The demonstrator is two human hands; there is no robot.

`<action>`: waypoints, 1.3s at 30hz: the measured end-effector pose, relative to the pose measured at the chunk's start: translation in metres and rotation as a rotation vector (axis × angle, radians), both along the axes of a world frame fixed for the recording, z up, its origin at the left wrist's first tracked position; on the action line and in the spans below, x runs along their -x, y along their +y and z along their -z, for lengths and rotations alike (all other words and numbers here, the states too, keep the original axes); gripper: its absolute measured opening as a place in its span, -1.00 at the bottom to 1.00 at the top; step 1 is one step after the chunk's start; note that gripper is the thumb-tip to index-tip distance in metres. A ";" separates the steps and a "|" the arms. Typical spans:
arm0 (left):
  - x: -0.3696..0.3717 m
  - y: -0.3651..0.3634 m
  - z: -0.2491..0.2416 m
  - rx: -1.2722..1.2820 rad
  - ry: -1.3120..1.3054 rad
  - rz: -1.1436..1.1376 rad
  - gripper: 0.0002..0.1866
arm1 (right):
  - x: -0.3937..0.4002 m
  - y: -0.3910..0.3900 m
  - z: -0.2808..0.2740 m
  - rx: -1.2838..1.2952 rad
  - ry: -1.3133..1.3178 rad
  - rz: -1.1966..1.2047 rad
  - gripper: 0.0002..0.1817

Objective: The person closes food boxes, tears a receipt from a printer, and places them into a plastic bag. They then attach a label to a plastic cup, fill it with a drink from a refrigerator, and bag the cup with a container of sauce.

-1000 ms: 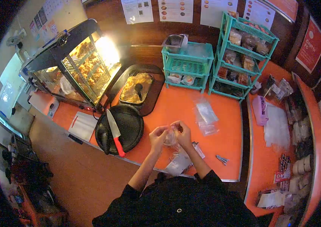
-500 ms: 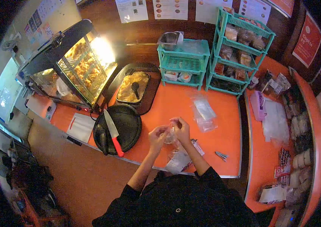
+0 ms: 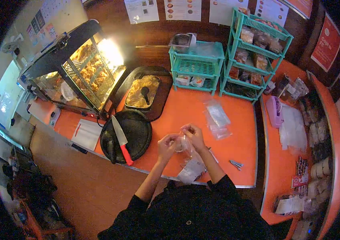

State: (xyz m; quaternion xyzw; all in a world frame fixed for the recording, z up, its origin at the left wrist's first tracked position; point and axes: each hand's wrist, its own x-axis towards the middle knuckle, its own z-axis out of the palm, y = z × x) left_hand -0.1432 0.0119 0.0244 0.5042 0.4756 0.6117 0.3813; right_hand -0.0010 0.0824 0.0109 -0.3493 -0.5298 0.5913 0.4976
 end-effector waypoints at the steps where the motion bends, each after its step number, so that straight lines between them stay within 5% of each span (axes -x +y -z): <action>1: 0.000 0.001 0.000 -0.006 0.020 0.008 -0.83 | 0.001 0.000 0.000 -0.001 0.000 -0.001 -0.94; 12: 0.008 0.000 -0.009 -0.006 0.150 0.078 -0.81 | -0.005 -0.006 -0.014 -0.011 -0.013 -0.258 -0.88; 14: 0.009 0.005 0.003 -0.016 -0.108 0.107 -0.77 | -0.008 -0.002 -0.014 0.006 -0.005 -0.240 -0.87; 25: 0.011 0.005 -0.001 0.032 -0.009 0.120 -0.78 | 0.001 -0.003 0.007 -0.016 0.010 -0.009 -0.92; 39: 0.012 0.003 -0.004 0.020 -0.083 0.165 -0.77 | -0.008 -0.004 -0.011 0.010 -0.055 -0.275 -0.91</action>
